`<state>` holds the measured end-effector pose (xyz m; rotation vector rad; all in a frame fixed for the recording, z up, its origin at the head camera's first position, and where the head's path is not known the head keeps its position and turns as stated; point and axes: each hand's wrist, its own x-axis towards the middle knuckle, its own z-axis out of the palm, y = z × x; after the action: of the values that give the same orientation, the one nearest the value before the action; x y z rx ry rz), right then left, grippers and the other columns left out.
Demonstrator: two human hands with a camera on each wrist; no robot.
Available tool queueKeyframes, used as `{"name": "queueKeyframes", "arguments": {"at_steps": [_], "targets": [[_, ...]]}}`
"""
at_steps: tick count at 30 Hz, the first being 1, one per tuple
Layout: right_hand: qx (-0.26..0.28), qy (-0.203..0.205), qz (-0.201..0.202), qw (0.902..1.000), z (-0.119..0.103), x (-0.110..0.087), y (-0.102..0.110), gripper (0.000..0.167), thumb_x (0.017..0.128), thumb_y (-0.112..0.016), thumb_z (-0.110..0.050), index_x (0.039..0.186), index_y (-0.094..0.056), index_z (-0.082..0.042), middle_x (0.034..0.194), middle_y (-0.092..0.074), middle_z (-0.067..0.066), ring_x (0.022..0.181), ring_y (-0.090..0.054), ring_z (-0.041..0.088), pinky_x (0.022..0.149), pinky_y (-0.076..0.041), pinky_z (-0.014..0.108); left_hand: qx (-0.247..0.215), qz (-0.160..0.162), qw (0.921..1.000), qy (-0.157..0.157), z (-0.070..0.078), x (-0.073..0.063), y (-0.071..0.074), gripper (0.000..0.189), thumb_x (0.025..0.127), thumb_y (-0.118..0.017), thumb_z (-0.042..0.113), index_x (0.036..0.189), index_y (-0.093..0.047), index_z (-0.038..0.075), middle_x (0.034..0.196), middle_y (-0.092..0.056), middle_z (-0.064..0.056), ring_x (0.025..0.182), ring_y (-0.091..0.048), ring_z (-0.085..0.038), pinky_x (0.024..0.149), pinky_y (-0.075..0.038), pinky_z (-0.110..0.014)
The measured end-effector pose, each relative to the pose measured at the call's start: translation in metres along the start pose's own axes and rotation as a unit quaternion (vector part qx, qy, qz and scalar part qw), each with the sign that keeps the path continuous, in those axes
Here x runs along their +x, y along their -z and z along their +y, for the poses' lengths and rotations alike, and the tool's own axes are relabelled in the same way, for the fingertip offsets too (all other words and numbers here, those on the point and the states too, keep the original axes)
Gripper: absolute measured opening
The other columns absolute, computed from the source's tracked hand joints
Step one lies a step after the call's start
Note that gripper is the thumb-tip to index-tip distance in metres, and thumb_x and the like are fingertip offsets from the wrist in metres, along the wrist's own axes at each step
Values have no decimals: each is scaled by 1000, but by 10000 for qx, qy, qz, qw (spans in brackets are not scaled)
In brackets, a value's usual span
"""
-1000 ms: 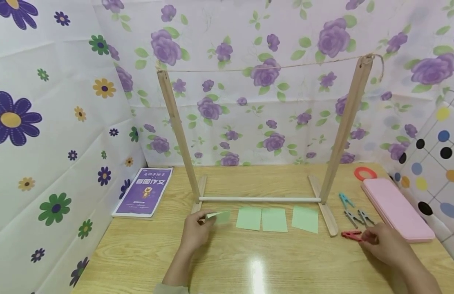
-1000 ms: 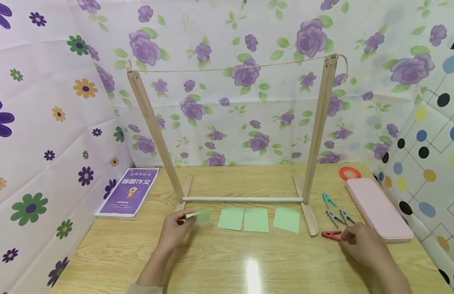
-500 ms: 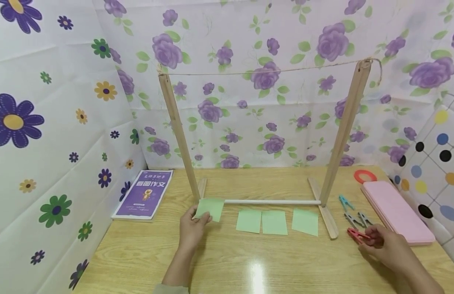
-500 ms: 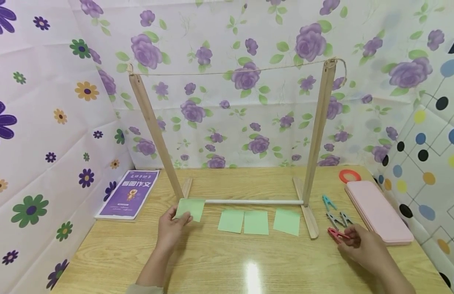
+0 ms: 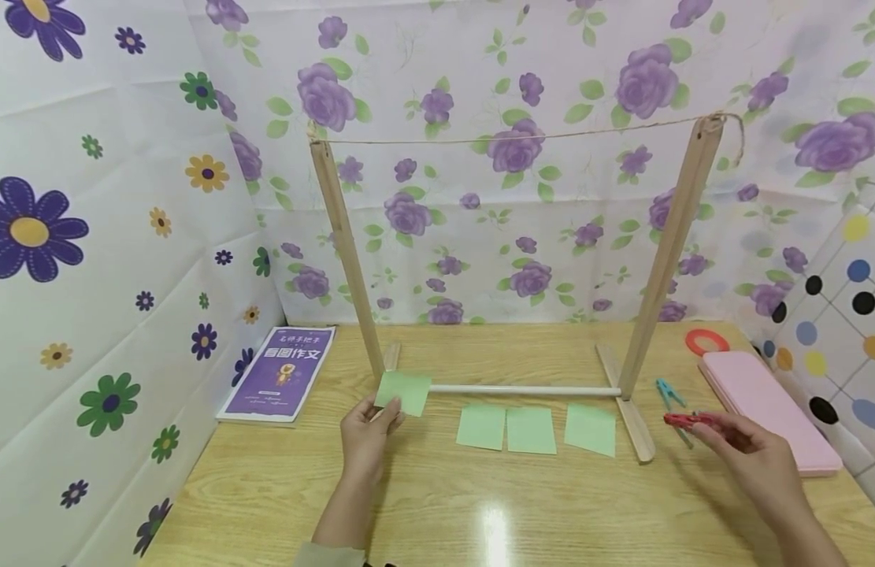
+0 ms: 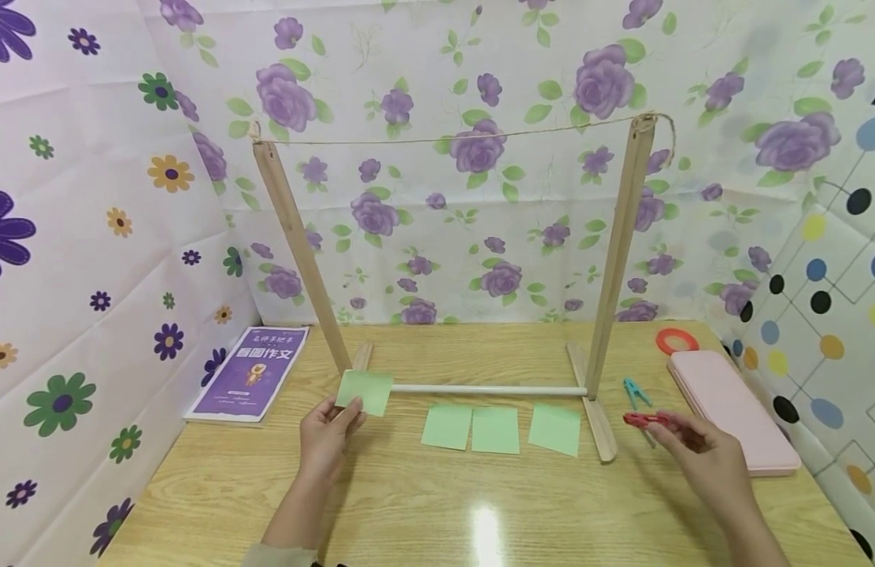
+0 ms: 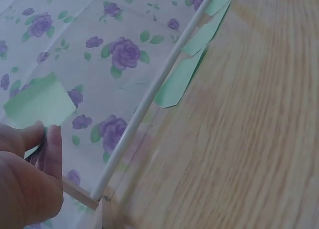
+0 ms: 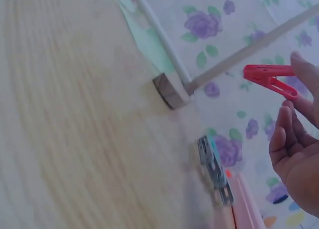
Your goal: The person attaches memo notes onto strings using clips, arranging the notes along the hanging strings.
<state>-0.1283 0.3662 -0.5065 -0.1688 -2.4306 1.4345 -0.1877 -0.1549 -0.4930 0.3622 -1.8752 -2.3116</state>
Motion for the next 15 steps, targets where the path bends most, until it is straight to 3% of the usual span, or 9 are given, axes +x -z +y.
{"name": "queueKeyframes", "arguments": {"at_steps": [7, 11, 15], "targets": [[471, 238, -156, 9985, -22, 11, -11, 38, 104, -61, -23, 137, -62, -4, 101, -68, -30, 88, -66, -9, 70, -55, 8, -160, 104, 9998, -27, 4, 1, -3, 34, 98, -68, 6, 127, -61, -9, 121, -58, -20, 101, -70, -16, 95, -56, -24], [1154, 525, -138, 9918, -39, 17, -21, 33, 102, -62, -11, 133, -64, -1, 98, -72, -21, 88, -68, -5, 77, -55, 7, -198, 31, 9998, -52, 8, 3, -6, 34, 99, -66, 5, 129, -59, -9, 124, -55, -20, 104, -70, -16, 97, -55, -24], [2013, 732, -119, 9767, -59, 21, -31, 27, 99, -64, -2, 126, -67, 2, 93, -74, -11, 84, -71, 1, 79, -56, 9, -318, -10, 9994, -102, 14, 4, -10, 36, 96, -70, 6, 128, -60, -8, 117, -60, -18, 100, -71, -17, 95, -57, -26]]}}
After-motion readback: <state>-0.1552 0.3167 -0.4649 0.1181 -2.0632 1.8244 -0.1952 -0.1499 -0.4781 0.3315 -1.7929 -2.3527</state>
